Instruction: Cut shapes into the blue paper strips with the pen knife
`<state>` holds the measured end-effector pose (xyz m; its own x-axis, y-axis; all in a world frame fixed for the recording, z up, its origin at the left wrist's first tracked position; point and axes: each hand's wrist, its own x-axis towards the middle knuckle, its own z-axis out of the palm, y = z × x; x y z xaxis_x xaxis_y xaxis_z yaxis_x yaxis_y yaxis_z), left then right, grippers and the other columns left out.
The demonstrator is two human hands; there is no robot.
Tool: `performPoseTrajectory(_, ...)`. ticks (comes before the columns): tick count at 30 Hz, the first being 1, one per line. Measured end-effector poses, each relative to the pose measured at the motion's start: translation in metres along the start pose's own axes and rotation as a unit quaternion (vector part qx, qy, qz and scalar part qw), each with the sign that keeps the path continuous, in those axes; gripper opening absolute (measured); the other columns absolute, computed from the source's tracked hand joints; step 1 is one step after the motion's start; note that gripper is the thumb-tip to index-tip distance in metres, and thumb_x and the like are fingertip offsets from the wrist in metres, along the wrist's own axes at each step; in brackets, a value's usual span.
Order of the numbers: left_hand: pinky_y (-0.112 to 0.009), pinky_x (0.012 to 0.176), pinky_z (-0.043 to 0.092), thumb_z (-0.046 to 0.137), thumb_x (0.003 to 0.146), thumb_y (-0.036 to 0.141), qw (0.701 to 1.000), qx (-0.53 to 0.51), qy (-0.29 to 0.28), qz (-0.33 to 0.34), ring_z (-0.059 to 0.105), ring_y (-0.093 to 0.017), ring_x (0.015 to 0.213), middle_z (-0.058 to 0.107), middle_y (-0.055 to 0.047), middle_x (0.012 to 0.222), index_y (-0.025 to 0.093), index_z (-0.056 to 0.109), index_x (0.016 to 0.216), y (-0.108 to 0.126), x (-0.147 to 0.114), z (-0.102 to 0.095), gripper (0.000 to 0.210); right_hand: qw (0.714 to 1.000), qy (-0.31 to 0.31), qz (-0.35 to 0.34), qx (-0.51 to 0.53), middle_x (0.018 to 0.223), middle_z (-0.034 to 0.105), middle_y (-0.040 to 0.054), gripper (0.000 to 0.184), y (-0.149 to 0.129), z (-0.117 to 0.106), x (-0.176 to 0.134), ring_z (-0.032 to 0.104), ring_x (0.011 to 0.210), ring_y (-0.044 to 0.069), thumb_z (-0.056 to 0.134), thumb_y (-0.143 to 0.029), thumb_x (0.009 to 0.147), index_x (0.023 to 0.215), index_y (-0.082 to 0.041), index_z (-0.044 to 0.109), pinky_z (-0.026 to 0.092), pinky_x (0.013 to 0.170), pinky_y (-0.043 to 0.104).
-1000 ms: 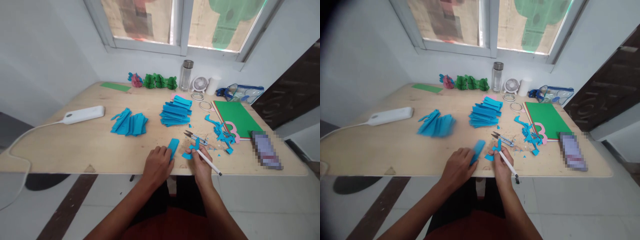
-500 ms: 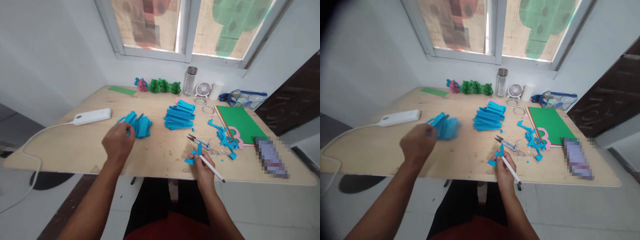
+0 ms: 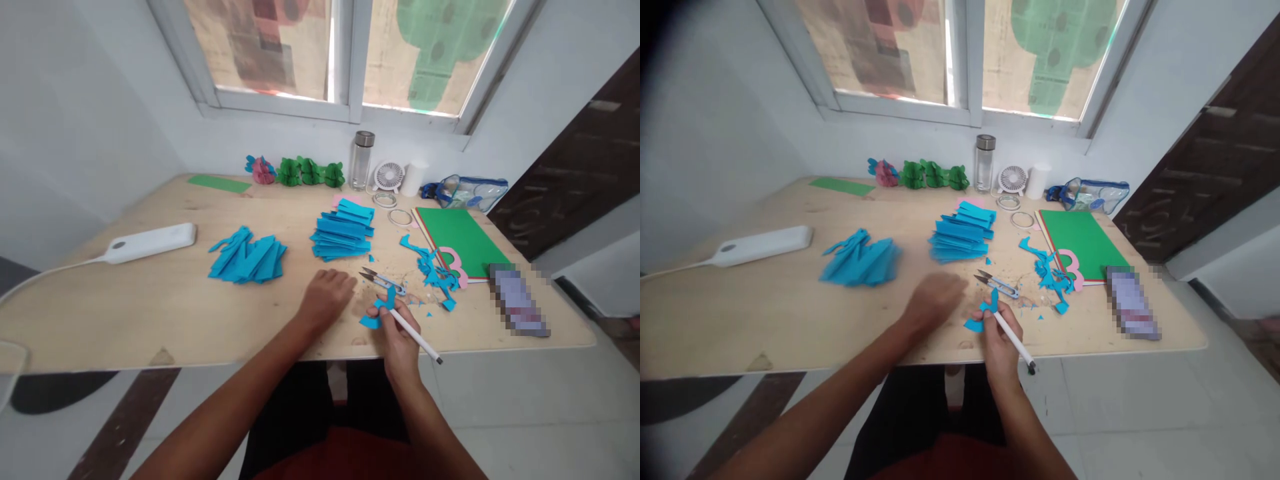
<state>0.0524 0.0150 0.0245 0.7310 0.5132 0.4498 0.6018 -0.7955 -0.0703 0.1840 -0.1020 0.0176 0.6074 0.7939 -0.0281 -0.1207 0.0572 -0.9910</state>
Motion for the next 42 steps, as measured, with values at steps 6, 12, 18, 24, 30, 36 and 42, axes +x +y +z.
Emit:
performPoseTrajectory(6,-0.036,0.074,0.037,0.051,0.096,0.017,0.988,-0.008,-0.021,0.154,0.058,-0.023,0.091,0.068,-0.01,0.099,0.014,0.063,0.102,0.021,0.052,0.022,0.014,1.0,0.022,-0.007,-0.006,0.077,0.076,0.0041,0.037,-0.003,-0.014,-0.001,0.069,0.074,0.02,0.068,-0.047,0.08,0.102,-0.017,0.068,0.053,0.072,0.032)
performPoseTrajectory(12,-0.036,0.073,0.034,0.05,0.097,0.016,0.974,-0.009,-0.031,0.225,0.056,-0.023,0.087,0.068,-0.01,0.084,0.014,0.064,0.089,0.023,0.082,0.032,0.016,0.998,0.063,0.0,-0.006,0.079,0.076,0.0051,0.038,-0.006,-0.024,0.0,0.071,0.081,0.023,0.07,-0.05,0.079,0.1,-0.018,0.069,0.053,0.073,0.033)
performPoseTrajectory(18,-0.038,0.077,0.034,0.044,0.098,0.011,0.975,-0.007,-0.021,0.219,0.057,-0.024,0.089,0.068,-0.012,0.088,0.013,0.065,0.09,0.034,0.115,0.042,0.022,0.996,0.085,0.019,0.006,0.081,0.076,0.0039,0.045,-0.009,-0.034,-0.001,0.069,0.076,0.021,0.071,-0.049,0.078,0.11,-0.019,0.066,0.053,0.074,0.032)
performPoseTrajectory(24,-0.038,0.082,0.035,0.044,0.099,0.013,0.982,-0.014,-0.015,0.186,0.058,-0.023,0.093,0.068,-0.011,0.091,0.013,0.064,0.095,0.05,0.136,0.054,0.021,0.995,0.094,0.015,0.002,0.082,0.076,0.0053,0.051,-0.015,-0.035,-0.003,0.07,0.08,0.023,0.072,-0.051,0.077,0.116,-0.019,0.064,0.053,0.073,0.032)
performPoseTrajectory(30,-0.033,0.09,0.036,0.046,0.101,0.024,0.985,-0.028,-0.008,0.17,0.055,-0.018,0.11,0.069,-0.004,0.111,0.022,0.063,0.113,0.027,0.112,0.048,0.021,0.996,0.088,0.028,-0.008,0.082,0.076,0.0053,0.042,-0.01,-0.035,-0.006,0.07,0.076,0.022,0.07,-0.049,0.079,0.107,-0.018,0.067,0.054,0.072,0.032)
performPoseTrajectory(36,-0.036,0.084,0.039,0.043,0.099,0.018,1.0,0.016,-0.014,0.012,0.061,-0.022,0.097,0.072,-0.009,0.097,0.018,0.068,0.093,-0.057,0.095,0.029,0.026,0.997,0.06,0.037,0.007,0.079,0.076,0.0048,0.036,-0.006,-0.028,-0.005,0.07,0.074,0.021,0.07,-0.049,0.08,0.099,-0.018,0.069,0.054,0.072,0.032)
performPoseTrajectory(42,-0.035,0.074,0.04,0.051,0.091,0.013,0.997,0.042,-0.061,-0.003,0.063,-0.023,0.085,0.072,-0.011,0.088,0.017,0.069,0.081,-0.097,0.094,0.024,0.02,0.999,0.031,0.028,-0.007,0.081,0.076,0.0051,0.033,0.005,-0.025,-0.001,0.07,0.075,0.021,0.07,-0.046,0.079,0.097,-0.018,0.07,0.054,0.073,0.032)
